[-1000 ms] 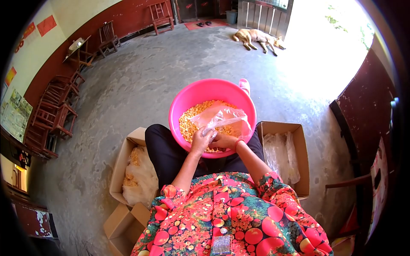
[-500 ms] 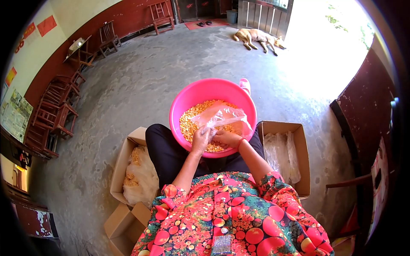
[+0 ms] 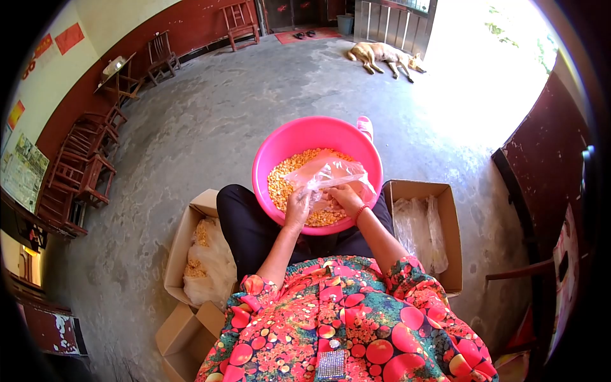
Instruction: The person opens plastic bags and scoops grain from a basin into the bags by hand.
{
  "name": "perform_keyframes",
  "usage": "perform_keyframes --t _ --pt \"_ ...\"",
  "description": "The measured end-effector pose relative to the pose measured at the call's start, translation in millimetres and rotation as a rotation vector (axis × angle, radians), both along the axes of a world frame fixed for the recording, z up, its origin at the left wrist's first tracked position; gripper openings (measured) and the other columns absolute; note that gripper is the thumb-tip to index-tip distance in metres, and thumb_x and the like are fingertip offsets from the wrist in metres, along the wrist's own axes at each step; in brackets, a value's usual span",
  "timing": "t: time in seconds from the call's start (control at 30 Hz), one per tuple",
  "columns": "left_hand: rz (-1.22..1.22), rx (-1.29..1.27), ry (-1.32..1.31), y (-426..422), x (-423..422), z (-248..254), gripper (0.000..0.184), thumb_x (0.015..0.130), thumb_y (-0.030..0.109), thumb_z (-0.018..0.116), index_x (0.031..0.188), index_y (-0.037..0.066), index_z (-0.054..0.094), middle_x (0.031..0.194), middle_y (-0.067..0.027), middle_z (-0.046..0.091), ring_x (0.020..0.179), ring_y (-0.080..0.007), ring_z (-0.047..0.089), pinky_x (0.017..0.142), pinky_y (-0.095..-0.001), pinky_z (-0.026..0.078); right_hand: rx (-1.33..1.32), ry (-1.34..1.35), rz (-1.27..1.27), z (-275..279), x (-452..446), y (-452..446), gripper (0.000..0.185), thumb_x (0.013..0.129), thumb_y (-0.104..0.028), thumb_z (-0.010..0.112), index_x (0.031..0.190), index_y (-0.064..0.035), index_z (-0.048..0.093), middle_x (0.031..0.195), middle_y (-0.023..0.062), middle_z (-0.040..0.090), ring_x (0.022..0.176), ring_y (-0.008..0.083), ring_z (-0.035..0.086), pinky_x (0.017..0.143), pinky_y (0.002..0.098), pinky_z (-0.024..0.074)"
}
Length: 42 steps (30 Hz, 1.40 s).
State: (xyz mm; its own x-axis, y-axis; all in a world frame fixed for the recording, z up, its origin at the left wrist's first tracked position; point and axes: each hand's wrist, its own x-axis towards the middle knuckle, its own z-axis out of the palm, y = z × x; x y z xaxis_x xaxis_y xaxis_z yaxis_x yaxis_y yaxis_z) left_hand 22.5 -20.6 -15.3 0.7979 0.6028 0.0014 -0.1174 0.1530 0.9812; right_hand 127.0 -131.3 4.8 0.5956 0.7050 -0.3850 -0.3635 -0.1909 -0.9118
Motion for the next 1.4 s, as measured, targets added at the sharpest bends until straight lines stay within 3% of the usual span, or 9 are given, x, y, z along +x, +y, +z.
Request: perform_keyframes --t 0.23,0.43,0.77,0.87,0.93,1.03,1.17,1.23,1.4 --pt "-0.109 0.021 0.043 0 -1 2 0.015 0.083 0.013 0.046 0.089 0.003 0.056 0.071 -0.0004 0.056 0.053 -0.0027 0.046 0.043 -0.0149 0.034 0.215 0.054 -0.058 -15 4 2 0.02 0.078 -0.014 0.05 0.091 0.0006 0.055 0.078 0.0073 0.056 0.064 0.0123 0.053 0.054 0.0229 0.044" --pt "-0.113 0.028 0.016 2 1 -1 0.017 0.084 0.012 0.045 0.093 0.001 0.055 0.076 -0.0018 0.057 0.063 -0.005 0.052 0.051 -0.0159 0.039 0.145 -0.257 0.135 -6 2 -3 0.034 0.077 -0.023 0.052 0.102 0.0001 0.052 0.097 0.006 0.054 0.091 0.0136 0.049 0.075 0.0269 0.0409" --pt "-0.098 0.07 0.017 1 -1 -1 0.019 0.084 0.009 0.043 0.097 -0.001 0.053 0.083 -0.0037 0.056 0.074 -0.009 0.053 0.067 -0.021 0.043 0.128 -0.294 0.165 -24 3 5 0.029 0.077 -0.019 0.051 0.1 -0.002 0.054 0.09 0.0027 0.056 0.085 0.0103 0.049 0.073 0.0235 0.0387" --pt "-0.088 0.107 -0.005 4 1 -8 0.019 0.083 0.008 0.043 0.097 -0.001 0.053 0.082 -0.0031 0.056 0.072 -0.008 0.053 0.065 -0.0203 0.043 0.097 -0.387 0.045 -25 5 4 0.023 0.075 -0.015 0.053 0.091 0.0009 0.057 0.081 0.0042 0.058 0.07 0.0106 0.053 0.063 0.0223 0.0425" --pt "-0.067 0.084 -0.024 2 2 -8 0.019 0.083 0.008 0.043 0.097 -0.001 0.052 0.081 -0.0033 0.056 0.071 -0.0082 0.053 0.064 -0.0203 0.043 0.115 -0.117 0.14 2 1 -3 0.018 0.074 -0.017 0.053 0.079 -0.0012 0.06 0.069 0.0025 0.057 0.053 0.0074 0.05 0.049 0.0197 0.0397" --pt "-0.061 0.004 -0.038 2 1 -5 0.019 0.083 0.009 0.043 0.097 -0.001 0.052 0.08 -0.004 0.056 0.07 -0.0089 0.053 0.062 -0.0205 0.044 0.092 -0.181 0.492 10 0 -3 0.018 0.074 -0.02 0.053 0.071 -0.0036 0.061 0.064 0.0025 0.057 0.045 0.0048 0.046 0.043 0.0169 0.0358" --pt "-0.052 -0.065 -0.115 -1 0 1 0.017 0.083 0.009 0.042 0.095 -0.001 0.051 0.078 -0.0051 0.056 0.066 -0.0102 0.054 0.058 -0.0203 0.044 -0.097 -0.263 0.567 9 -11 0 0.02 0.072 -0.021 0.052 0.068 -0.0033 0.06 0.066 0.0062 0.058 0.053 0.0096 0.052 0.05 0.0217 0.0411" --pt "-0.038 -0.05 -0.112 -1 2 -2 0.017 0.083 0.009 0.041 0.093 -0.001 0.051 0.076 -0.0051 0.056 0.063 -0.0094 0.053 0.055 -0.0197 0.043 0.028 -0.822 0.654 -14 -8 6 0.019 0.069 -0.019 0.052 0.074 -0.0031 0.06 0.073 0.0118 0.06 0.065 0.0188 0.056 0.062 0.029 0.0442" --pt "-0.088 -0.045 -0.079 1 0 -1 0.015 0.084 0.008 0.041 0.09 0.0 0.052 0.073 -0.0054 0.056 0.054 -0.0068 0.049 0.047 -0.0181 0.04 -0.35 -1.065 0.726 -25 -8 10 0.026 0.067 -0.019 0.048 0.084 -0.0028 0.059 0.084 0.0175 0.058 0.079 0.0306 0.055 0.074 0.0369 0.0415"
